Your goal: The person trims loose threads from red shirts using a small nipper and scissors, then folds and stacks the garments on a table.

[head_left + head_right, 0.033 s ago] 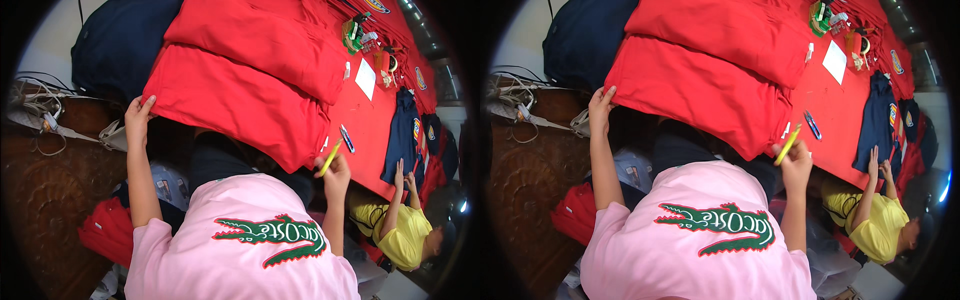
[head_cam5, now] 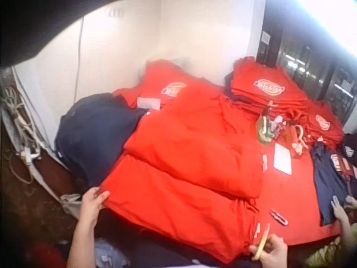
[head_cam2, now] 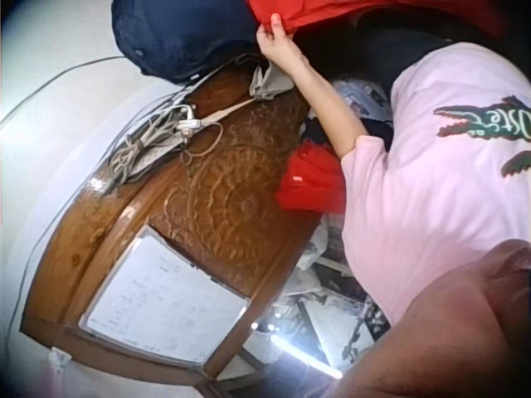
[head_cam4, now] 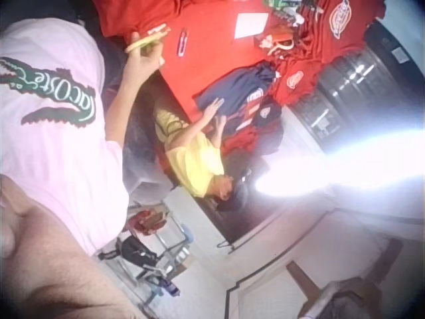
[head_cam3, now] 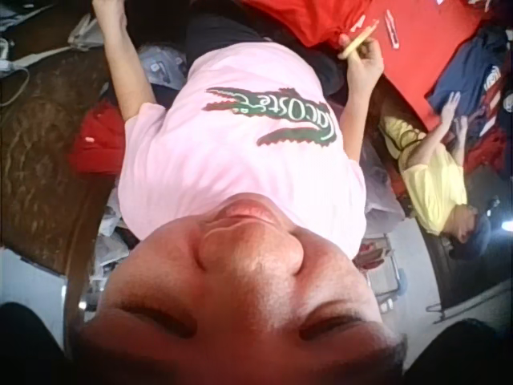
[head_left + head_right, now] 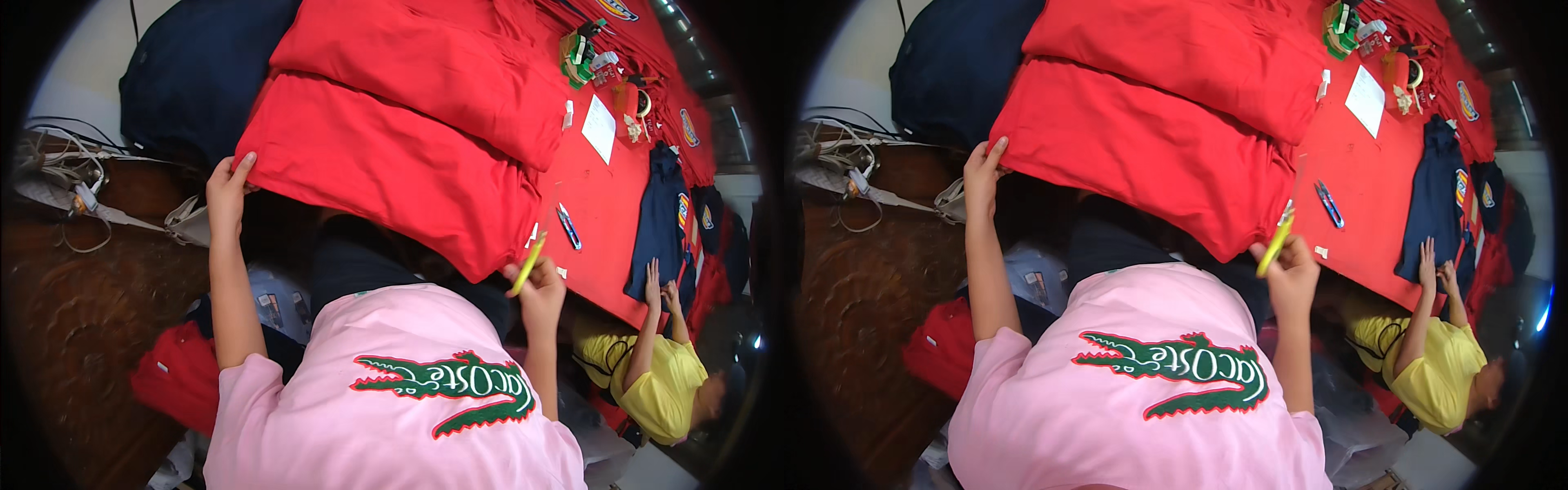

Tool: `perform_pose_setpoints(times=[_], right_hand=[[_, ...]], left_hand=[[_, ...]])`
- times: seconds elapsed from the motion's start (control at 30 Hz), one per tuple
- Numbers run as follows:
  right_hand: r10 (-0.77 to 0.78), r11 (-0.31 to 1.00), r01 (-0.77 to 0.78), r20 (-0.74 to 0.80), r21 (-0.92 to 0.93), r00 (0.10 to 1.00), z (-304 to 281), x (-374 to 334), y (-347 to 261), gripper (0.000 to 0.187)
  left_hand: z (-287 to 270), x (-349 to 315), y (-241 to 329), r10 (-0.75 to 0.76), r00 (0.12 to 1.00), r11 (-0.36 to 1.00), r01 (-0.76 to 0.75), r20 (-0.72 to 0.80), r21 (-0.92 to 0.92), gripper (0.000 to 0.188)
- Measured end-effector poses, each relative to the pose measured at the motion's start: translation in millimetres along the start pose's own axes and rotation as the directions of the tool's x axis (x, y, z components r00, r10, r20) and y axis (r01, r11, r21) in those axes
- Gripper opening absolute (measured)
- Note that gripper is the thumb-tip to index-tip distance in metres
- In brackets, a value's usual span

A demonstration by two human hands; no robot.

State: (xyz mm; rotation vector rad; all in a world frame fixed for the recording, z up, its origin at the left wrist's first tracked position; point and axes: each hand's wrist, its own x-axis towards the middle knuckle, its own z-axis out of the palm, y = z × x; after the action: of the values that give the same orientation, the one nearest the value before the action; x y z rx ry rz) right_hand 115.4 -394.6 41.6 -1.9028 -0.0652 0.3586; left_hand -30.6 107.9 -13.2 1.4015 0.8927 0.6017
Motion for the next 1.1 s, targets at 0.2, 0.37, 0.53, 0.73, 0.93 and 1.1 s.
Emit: perform_pose_setpoints(times=[0.2,0.37,0.53,0.73,0.93,1.1], right_hand=[[-0.104,0.902,0.082,-0.029,-0.425,0.994,38,-14,21,0.024],[0.204,0.964,-0.237,0.241,0.117,0.949,-13,4,7,0.019],[0.172,0.974,-0.201,0.228,0.109,0.958,-30,11,8,0.021],[-0.089,0.961,0.115,0.113,-0.252,0.99,29,-5,23,0.036],[-0.016,0.994,0.034,0.182,-0.1,0.983,36,4,30,0.024],[0.182,0.903,-0.361,0.553,0.232,0.813,-2,21,-15,0.023]], left_hand=[[15,-4,33,0.101,0.995,0.939,-0.086,-0.028,0.333,0.039],[-47,13,26,0.138,0.988,0.885,-0.094,-0.065,0.456,0.039],[-45,15,19,0.076,0.994,0.93,-0.044,-0.075,0.365,0.035],[-31,11,20,-0.05,0.998,0.98,0.057,-0.042,0.19,0.035],[-40,3,30,-0.117,0.992,0.956,0.101,0.041,0.275,0.031],[-45,23,62,-0.28,0.955,0.944,0.255,0.098,0.211,0.026]])
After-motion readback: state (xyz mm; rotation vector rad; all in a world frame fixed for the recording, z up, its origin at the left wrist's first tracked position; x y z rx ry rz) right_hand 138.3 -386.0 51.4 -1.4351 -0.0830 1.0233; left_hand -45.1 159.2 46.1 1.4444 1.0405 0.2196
